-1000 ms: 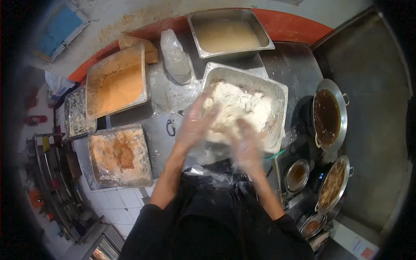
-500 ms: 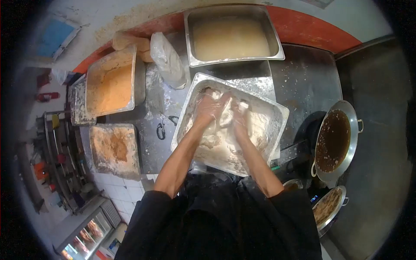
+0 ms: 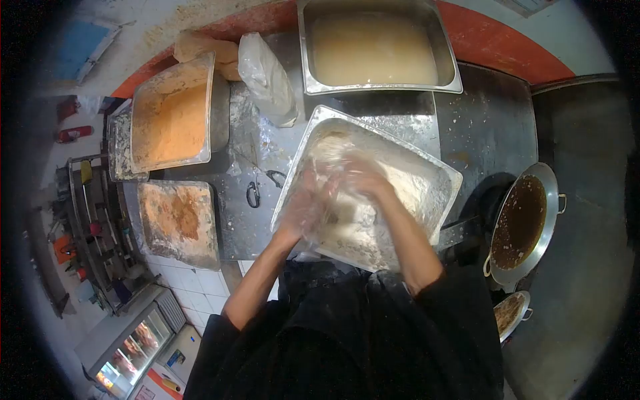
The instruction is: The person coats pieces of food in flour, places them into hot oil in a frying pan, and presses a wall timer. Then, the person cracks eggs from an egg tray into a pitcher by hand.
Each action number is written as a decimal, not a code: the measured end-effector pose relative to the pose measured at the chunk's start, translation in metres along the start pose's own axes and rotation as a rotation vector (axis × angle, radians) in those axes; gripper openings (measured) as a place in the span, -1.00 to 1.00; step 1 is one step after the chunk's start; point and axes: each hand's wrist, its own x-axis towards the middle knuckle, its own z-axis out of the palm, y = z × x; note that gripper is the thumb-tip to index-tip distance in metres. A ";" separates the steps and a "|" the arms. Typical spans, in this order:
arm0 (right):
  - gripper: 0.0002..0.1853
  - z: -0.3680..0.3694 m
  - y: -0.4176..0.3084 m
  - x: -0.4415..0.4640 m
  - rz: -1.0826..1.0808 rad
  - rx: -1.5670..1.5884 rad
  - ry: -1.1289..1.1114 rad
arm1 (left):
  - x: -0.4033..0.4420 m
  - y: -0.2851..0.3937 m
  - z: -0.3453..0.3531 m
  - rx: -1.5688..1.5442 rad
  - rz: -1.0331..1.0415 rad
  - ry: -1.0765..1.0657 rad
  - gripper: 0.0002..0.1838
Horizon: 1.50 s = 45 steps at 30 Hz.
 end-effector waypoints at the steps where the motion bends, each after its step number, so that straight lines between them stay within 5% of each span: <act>1: -0.28 0.007 0.001 0.008 -0.167 -0.154 0.011 | 0.007 -0.001 -0.004 -0.145 -0.058 -0.128 -0.14; 2: -0.22 0.014 0.005 0.013 -0.330 -0.303 0.020 | 0.008 -0.004 -0.008 -0.289 -0.120 -0.261 -0.14; 6: -0.14 -0.012 0.016 -0.075 -0.348 -0.519 0.161 | -0.004 -0.046 -0.005 -0.402 0.029 -0.219 -0.11; 7: -0.10 -0.033 0.009 -0.090 -0.400 -0.540 0.008 | -0.005 -0.039 -0.003 -0.016 0.108 -0.175 -0.12; 8: -0.15 -0.045 -0.004 -0.099 -0.173 -0.473 0.014 | -0.008 -0.032 0.000 0.366 0.183 -0.128 -0.12; 11: -0.17 -0.038 0.030 -0.085 0.110 -0.464 0.158 | 0.016 -0.004 0.008 0.219 -0.144 -0.422 -0.08; 13: -0.13 -0.023 0.066 -0.069 0.158 -0.531 0.306 | 0.031 -0.014 0.016 0.289 -0.182 -0.522 -0.27; 14: -0.11 -0.011 0.081 -0.070 0.050 -0.376 0.370 | 0.037 -0.049 0.030 0.741 0.237 -0.506 -0.39; 16: -0.01 -0.002 0.073 -0.091 -0.036 -0.157 0.295 | 0.042 -0.072 0.034 1.176 0.675 -0.455 -0.46; 19: -0.01 0.010 0.066 -0.106 0.145 0.003 0.291 | 0.038 -0.094 0.044 0.870 0.759 -0.367 -0.43; 22: -0.05 0.024 0.063 -0.109 0.102 0.212 0.272 | 0.034 -0.083 0.048 0.231 0.250 -0.315 -0.48; 25: -0.14 0.039 0.095 -0.101 0.071 0.603 0.180 | 0.028 -0.031 0.013 0.067 0.132 -0.617 -0.56; 27: -0.18 0.040 0.084 -0.115 0.065 0.314 0.238 | 0.036 -0.012 0.010 0.051 -0.288 -0.620 -0.51; 28: -0.20 0.043 0.084 -0.118 0.063 0.218 0.253 | 0.038 -0.017 0.010 0.054 -0.298 -0.616 -0.51; 30: -0.23 0.059 0.081 -0.137 -0.075 0.864 0.124 | 0.031 -0.035 0.008 -0.297 -0.048 -0.505 -0.16; 31: -0.24 0.063 0.069 -0.150 -0.112 1.084 0.076 | 0.030 -0.038 0.009 -0.292 -0.052 -0.514 -0.16; 32: -0.28 0.055 0.009 -0.187 -0.123 0.903 0.104 | 0.033 -0.039 0.010 -0.297 0.036 -0.415 -0.11; 34: -0.34 0.067 0.002 -0.200 -0.147 1.224 0.096 | 0.044 -0.042 0.013 -0.268 0.058 -0.362 0.01; 35: -0.34 0.060 0.012 -0.192 -0.154 1.224 0.096 | 0.049 -0.043 0.014 -0.253 0.069 -0.336 0.07; 36: -0.29 0.047 0.022 -0.187 -0.190 0.741 0.475 | 0.053 -0.034 0.010 -0.092 0.048 -0.339 0.11; 38: -0.26 0.034 0.092 -0.128 -0.209 0.265 0.791 | 0.062 -0.019 0.013 0.071 0.032 -0.345 0.14; 41: -0.22 0.003 0.061 -0.077 0.170 0.277 0.708 | 0.079 0.006 0.035 0.220 -0.099 -0.355 0.18; 44: -0.20 0.041 0.066 -0.019 -0.232 0.439 0.702 | 0.087 0.000 0.047 0.227 -0.143 -0.290 0.20; 45: -0.20 0.043 0.058 -0.008 -0.217 0.629 0.635 | 0.094 -0.022 0.057 0.088 -0.091 -0.292 0.17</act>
